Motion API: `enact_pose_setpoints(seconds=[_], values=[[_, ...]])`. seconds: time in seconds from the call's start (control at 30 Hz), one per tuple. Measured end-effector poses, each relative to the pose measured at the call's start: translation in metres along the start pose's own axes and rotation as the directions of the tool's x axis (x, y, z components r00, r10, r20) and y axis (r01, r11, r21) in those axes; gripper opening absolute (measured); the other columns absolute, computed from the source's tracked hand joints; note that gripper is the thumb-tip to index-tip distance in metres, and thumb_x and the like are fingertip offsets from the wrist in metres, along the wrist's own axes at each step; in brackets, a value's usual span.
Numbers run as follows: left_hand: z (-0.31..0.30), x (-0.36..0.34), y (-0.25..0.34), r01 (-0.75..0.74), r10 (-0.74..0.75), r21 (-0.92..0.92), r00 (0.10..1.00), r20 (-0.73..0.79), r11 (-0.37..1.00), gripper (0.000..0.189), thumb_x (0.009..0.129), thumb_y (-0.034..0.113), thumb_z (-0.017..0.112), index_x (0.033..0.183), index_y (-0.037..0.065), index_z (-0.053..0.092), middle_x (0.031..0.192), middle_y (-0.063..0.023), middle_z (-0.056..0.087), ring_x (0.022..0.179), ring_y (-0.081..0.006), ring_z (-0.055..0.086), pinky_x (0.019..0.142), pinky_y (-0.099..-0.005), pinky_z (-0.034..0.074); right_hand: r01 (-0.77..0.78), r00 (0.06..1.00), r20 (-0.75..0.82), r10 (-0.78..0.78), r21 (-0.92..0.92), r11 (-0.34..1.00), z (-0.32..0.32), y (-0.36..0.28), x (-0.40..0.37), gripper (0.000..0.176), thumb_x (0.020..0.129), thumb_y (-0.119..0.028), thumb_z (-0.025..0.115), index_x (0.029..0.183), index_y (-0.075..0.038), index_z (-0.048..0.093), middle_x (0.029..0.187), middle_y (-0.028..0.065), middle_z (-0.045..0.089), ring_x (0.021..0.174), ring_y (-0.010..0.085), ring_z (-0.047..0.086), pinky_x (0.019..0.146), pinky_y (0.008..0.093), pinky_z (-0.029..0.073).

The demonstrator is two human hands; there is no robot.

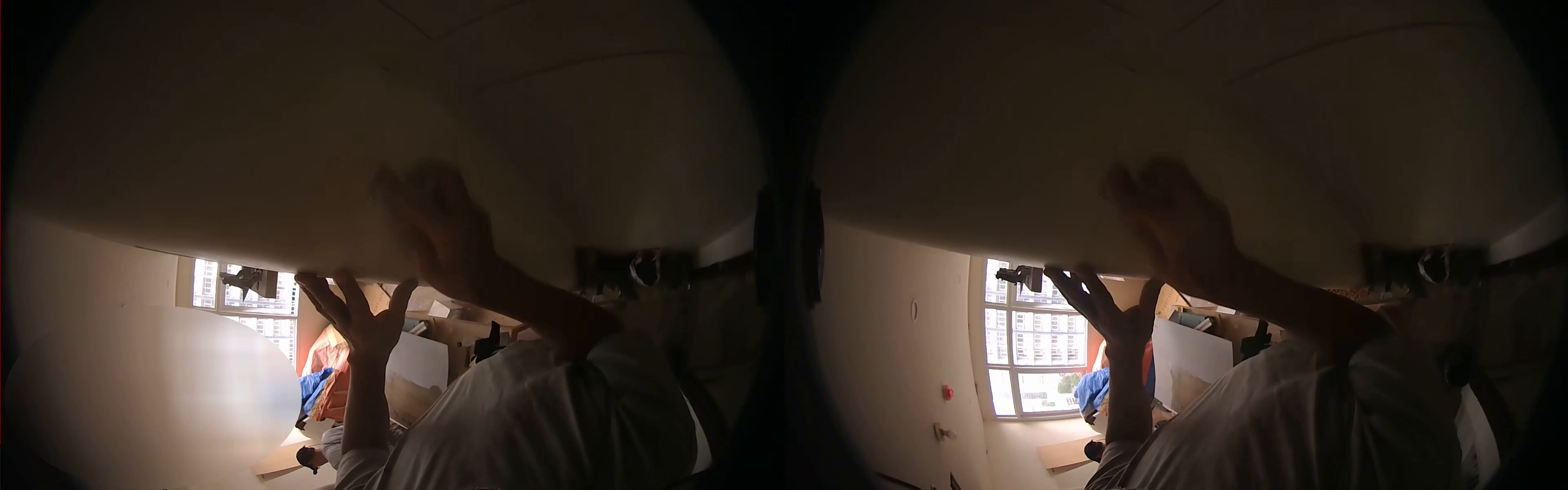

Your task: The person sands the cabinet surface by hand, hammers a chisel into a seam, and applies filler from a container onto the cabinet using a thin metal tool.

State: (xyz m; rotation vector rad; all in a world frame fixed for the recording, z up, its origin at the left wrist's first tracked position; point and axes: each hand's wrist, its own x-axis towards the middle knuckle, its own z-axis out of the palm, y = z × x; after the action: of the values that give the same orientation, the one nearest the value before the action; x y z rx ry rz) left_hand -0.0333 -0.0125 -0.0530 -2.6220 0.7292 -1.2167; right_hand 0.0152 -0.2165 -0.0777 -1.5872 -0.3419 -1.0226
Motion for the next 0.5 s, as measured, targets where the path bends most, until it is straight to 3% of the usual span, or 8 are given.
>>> enact_pose_setpoints(seconds=[0.13,0.23,0.4,0.5], values=[[0.002,0.002,0.001,-0.050,0.050,-0.008,0.997,-0.054,0.999,0.128,0.076,0.057,0.090,0.168,0.008,0.017,0.170,-0.0342,0.004,0.158,-0.0546,0.008,0.118,-0.0733,0.023,-0.070,0.997,-0.039,0.071,0.027,0.997,0.003,0.010,0.028,0.054,0.094,-0.006,0.067,0.147,-0.012,0.061,0.124,0.0165,0.055,0.112,0.0277,0.062,0.091,0.0372,0.058],[0.006,0.003,0.006,0.013,-0.014,-0.020,0.999,-0.035,1.000,0.126,0.077,0.057,0.090,0.168,0.008,0.018,0.170,-0.0346,0.005,0.157,-0.0554,0.008,0.118,-0.0736,0.023,0.036,0.999,-0.014,-0.037,-0.098,0.995,0.007,0.021,0.021,0.050,0.096,-0.010,0.067,0.146,-0.010,0.061,0.123,0.0174,0.056,0.112,0.0305,0.063,0.095,0.0403,0.057],[0.005,0.001,0.003,-0.018,0.018,-0.015,0.999,-0.051,1.000,0.129,0.075,0.059,0.090,0.168,0.008,0.017,0.170,-0.0347,0.005,0.157,-0.0559,0.008,0.118,-0.0743,0.022,-0.214,0.977,0.007,0.215,0.133,0.968,0.002,0.028,0.051,0.040,0.109,-0.029,0.056,0.147,-0.015,0.056,0.128,0.0177,0.054,0.114,0.0280,0.064,0.101,0.0406,0.055],[0.005,0.001,0.005,0.016,-0.016,0.013,0.999,-0.033,1.000,0.130,0.075,0.059,0.090,0.168,0.009,0.015,0.170,-0.0343,0.005,0.157,-0.0558,0.008,0.118,-0.0755,0.022,-0.100,0.995,-0.005,0.101,0.107,0.989,0.004,0.029,0.030,0.035,0.110,-0.031,0.055,0.142,-0.017,0.061,0.130,0.0172,0.055,0.116,0.0272,0.064,0.103,0.0385,0.053]])
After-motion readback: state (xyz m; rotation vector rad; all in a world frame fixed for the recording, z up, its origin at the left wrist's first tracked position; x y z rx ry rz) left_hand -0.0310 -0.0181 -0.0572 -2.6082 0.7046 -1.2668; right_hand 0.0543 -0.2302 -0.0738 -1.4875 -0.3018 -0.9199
